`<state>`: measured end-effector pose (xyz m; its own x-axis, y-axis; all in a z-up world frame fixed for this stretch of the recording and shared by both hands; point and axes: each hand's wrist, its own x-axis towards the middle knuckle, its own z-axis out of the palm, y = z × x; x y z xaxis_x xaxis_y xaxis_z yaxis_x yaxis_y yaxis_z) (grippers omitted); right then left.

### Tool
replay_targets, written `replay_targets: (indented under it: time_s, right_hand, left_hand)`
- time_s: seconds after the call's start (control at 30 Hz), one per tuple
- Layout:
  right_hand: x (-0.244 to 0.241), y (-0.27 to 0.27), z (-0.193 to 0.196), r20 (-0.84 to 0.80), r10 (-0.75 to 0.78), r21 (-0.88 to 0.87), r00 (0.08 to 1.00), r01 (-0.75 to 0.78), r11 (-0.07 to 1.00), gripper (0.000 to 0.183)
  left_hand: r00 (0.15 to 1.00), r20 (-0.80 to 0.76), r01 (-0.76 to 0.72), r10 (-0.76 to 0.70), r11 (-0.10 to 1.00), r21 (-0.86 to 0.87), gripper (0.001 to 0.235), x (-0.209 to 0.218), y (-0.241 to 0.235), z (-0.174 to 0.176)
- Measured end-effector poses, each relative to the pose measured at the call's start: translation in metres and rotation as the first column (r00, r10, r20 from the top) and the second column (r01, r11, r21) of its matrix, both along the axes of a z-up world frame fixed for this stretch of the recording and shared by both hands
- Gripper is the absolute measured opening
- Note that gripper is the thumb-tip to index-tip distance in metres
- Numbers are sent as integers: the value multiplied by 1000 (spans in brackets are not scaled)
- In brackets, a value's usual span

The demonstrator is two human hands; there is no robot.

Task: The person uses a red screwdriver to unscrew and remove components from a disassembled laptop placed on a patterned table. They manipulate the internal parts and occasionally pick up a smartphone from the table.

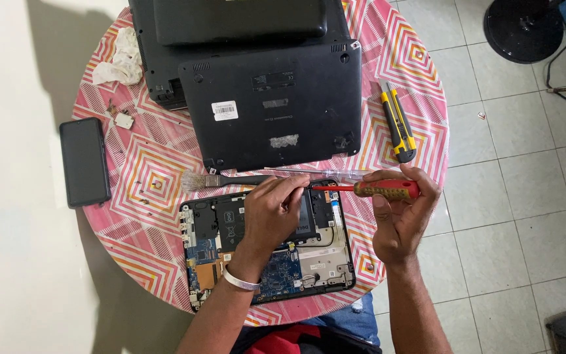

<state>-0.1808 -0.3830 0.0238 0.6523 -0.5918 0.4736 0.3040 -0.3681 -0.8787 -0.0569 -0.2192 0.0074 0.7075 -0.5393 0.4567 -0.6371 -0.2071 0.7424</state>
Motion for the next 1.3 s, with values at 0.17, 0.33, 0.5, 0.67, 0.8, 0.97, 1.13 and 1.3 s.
replay_targets:
  time_s: [0.17,0.33,0.5,0.67,0.8,0.97,1.13,1.3]
  right_hand:
    - [1,1,2,-14,-1,-39,1000,0,999,44]
    - [2,3,5,-17,10,-70,1000,-11,997,45]
    - [4,5,8,-41,8,-117,999,-13,993,44]
    - [6,3,12,-56,22,-113,998,-28,993,44]
    - [9,5,14,-57,21,-106,998,-27,994,43]
    - [10,3,13,-62,21,-117,998,-28,993,43]
    - [11,6,18,-66,3,-119,998,-10,993,45]
    - [9,3,14,-50,-2,-115,999,-4,993,46]
  left_hand:
    - [999,-17,-30,30,999,-18,24,0,-1,-5]
    - [1000,-21,-14,14,1000,-6,25,1,1,-8]
    - [1000,-14,-3,4,1000,27,25,1,2,-7]
    - [1000,-19,-3,4,998,66,20,2,4,1]
    - [1000,-21,2,-1,997,82,14,3,4,8]
    - [1000,-21,-12,14,996,85,13,2,3,7]
    - [999,-37,-19,23,995,101,13,2,3,5]
    - [1000,-19,-22,24,993,112,12,2,3,2]
